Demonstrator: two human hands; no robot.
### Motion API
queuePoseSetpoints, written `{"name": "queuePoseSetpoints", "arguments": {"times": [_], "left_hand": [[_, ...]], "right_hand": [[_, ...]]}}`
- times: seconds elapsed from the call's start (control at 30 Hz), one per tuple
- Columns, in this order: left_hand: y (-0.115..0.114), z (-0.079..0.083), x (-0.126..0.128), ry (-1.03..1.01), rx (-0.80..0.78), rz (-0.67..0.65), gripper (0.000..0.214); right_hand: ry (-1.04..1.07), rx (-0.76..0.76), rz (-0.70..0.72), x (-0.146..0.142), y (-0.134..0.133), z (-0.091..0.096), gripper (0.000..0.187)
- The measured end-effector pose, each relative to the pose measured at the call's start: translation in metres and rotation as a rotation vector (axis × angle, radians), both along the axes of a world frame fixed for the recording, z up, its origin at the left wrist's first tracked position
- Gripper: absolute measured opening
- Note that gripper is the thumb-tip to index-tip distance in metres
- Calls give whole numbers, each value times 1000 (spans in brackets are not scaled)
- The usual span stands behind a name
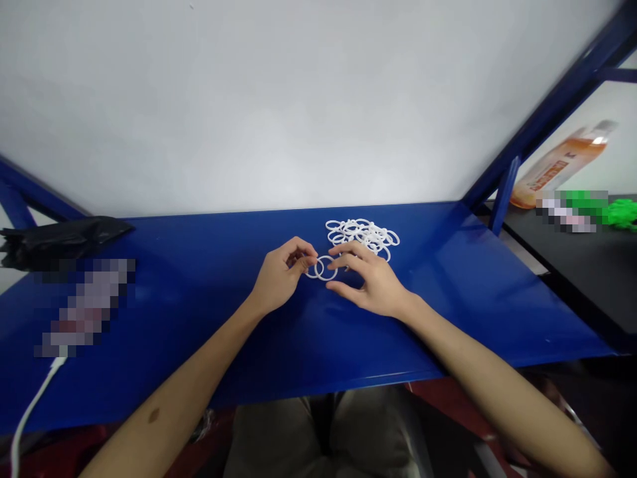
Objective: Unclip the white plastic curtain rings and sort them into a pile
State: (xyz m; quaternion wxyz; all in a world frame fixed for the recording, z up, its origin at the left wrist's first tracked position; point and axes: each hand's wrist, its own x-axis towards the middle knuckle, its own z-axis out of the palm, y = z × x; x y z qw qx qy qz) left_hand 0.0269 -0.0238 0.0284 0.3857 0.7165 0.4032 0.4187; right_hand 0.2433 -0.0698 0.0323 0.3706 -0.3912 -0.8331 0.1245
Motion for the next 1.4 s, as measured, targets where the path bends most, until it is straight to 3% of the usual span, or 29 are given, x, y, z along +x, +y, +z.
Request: {"name": "queuePoseSetpoints", "arguments": {"times": [0.17, 0.27, 0.47, 0.57, 0.67, 0.8, 1.17, 1.4], "left_hand": [[2, -5, 1, -6, -53, 4, 16], [3, -5, 1, 52, -3, 36, 20], [2, -6, 1, 566, 307, 137, 41], [1, -14, 1, 808, 337, 94, 57], [2, -19, 1, 901, 344, 75, 50], [3, -18, 2, 890, 341, 86, 35], [-1, -12, 7, 771, 332, 82, 39], [-4, -10, 8, 541, 399, -76, 39]], "right_hand": [[-59, 10, 7, 1, 3, -3, 12], [-49, 42, -30, 2, 7, -5, 12], [-104, 159, -283, 12, 21, -7, 32], [-148, 150, -323, 16, 28, -12, 42], [-191, 158, -327, 17, 34, -19, 44], [-258, 195, -344, 17, 40, -25, 43], [-203, 194, -338, 14, 34, -16, 33], [-59, 130, -212, 5, 22, -10, 26]]}}
